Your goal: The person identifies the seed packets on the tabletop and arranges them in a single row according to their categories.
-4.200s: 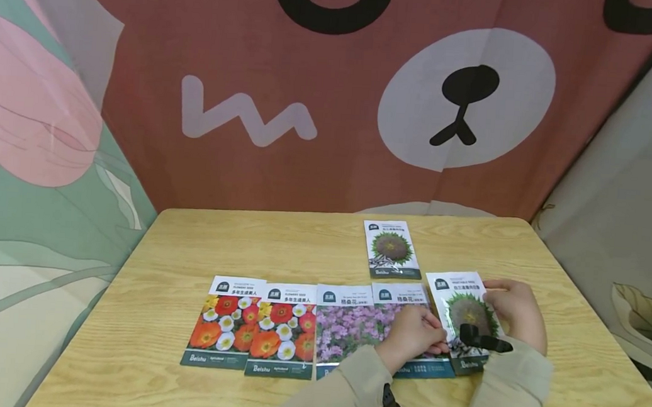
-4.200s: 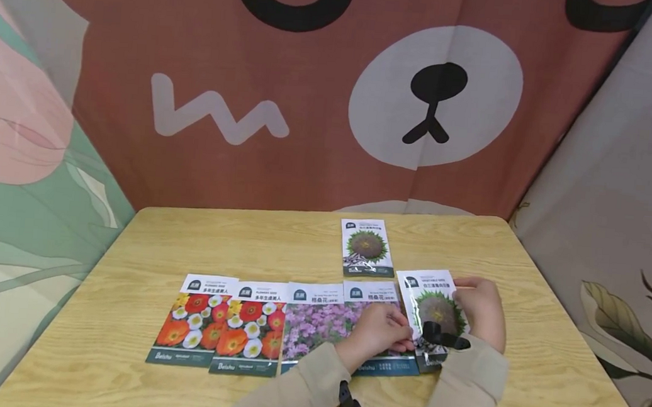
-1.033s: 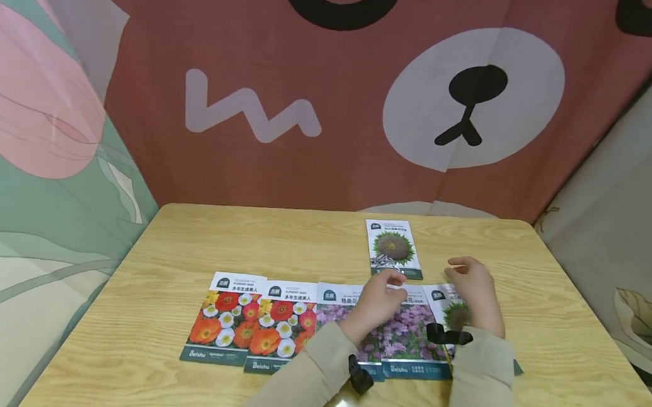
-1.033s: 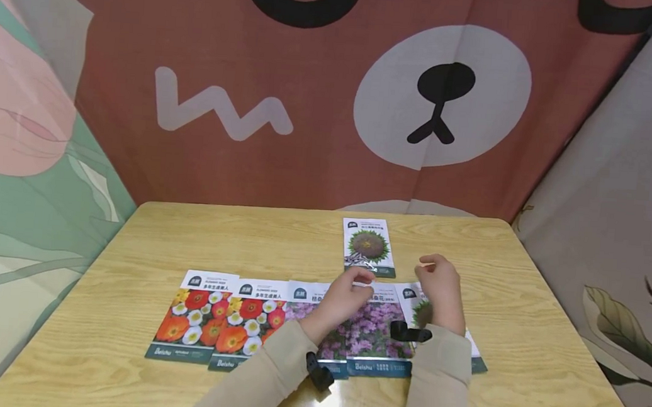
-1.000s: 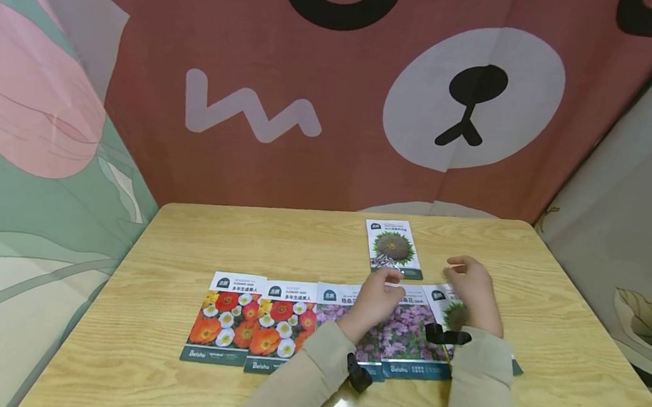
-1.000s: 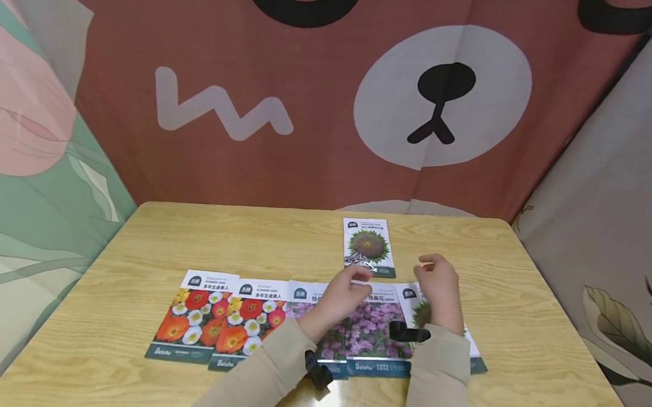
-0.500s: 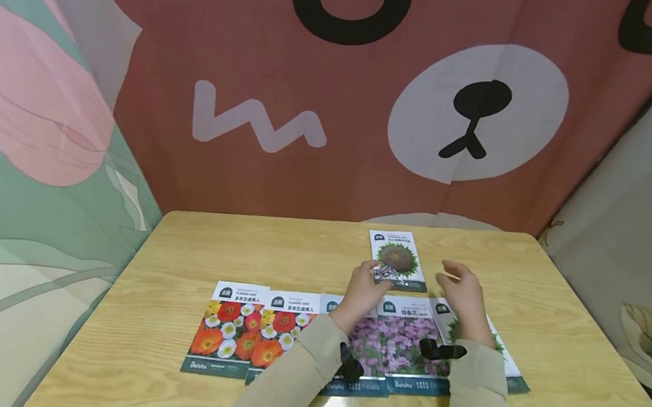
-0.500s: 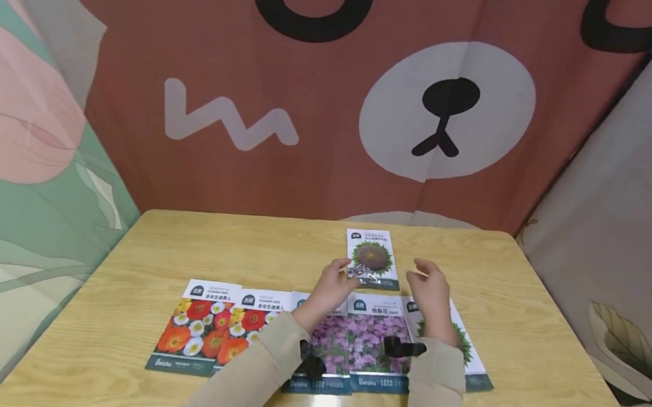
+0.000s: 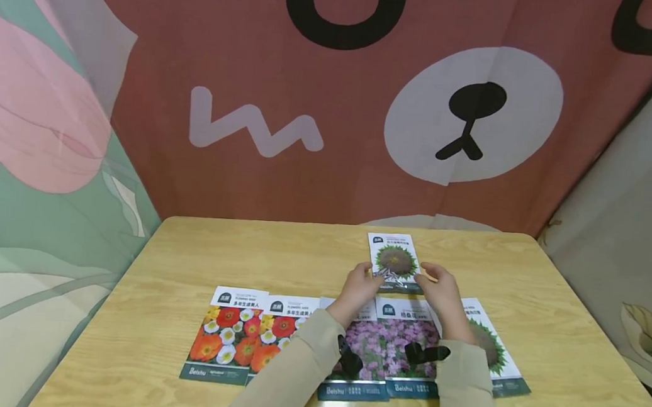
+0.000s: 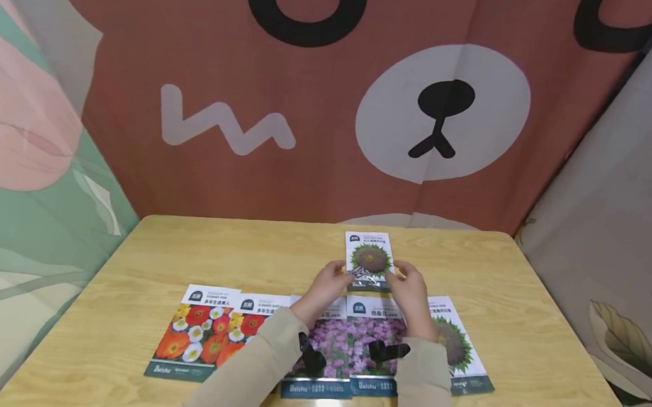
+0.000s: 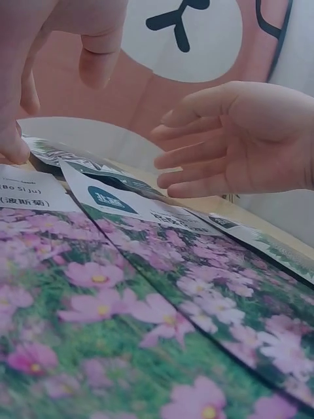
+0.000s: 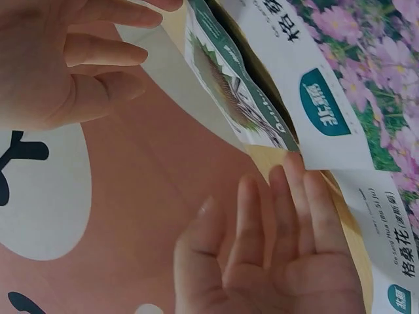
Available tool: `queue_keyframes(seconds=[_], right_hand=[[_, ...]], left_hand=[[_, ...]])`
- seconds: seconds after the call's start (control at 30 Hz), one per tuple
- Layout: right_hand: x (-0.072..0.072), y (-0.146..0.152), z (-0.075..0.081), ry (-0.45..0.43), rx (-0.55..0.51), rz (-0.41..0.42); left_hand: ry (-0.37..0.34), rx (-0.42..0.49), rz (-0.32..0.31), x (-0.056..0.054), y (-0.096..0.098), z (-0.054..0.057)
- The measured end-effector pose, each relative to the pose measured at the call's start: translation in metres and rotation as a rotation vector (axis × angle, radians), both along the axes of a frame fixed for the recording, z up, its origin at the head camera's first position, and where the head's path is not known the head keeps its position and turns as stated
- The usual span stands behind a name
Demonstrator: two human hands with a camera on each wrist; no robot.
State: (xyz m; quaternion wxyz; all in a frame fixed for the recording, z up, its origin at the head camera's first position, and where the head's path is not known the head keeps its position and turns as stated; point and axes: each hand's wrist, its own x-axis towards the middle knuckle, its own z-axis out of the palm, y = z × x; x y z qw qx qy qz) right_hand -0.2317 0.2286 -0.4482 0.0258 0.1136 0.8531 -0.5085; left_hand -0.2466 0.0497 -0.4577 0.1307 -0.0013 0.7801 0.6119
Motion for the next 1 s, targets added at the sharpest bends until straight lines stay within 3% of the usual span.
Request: queue_keyframes(seconds=[0.23, 0.53, 0.67, 0.87, 1.0], right_hand=[[0.0, -0.004, -0.003, -0.002, 0.009, -0.002], [0.0, -0.002, -0.007, -0.004, 0.003, -0.041], [0.0, -0.001, -0.008, 0.007, 0.037, -0.072], [0.001, 0.002, -0.007, 0.001, -0.016, -0.08], [0.003, 0.008, -0.007, 0.014, -0.119, -0.099]], left_hand=[[-0.004, 0.037, -0.014, -0.003, 0.002, -0.005], [-0.02, 0.104, 0.062, -0.005, 0.003, -0.007], [-0.029, 0.131, 0.054, -0.007, 0.003, -0.009], [-0.08, 0.281, 0.059, -0.008, 0.0, -0.006], [-0.088, 0.36, 0.079, -0.009, -0.001, -0.006]])
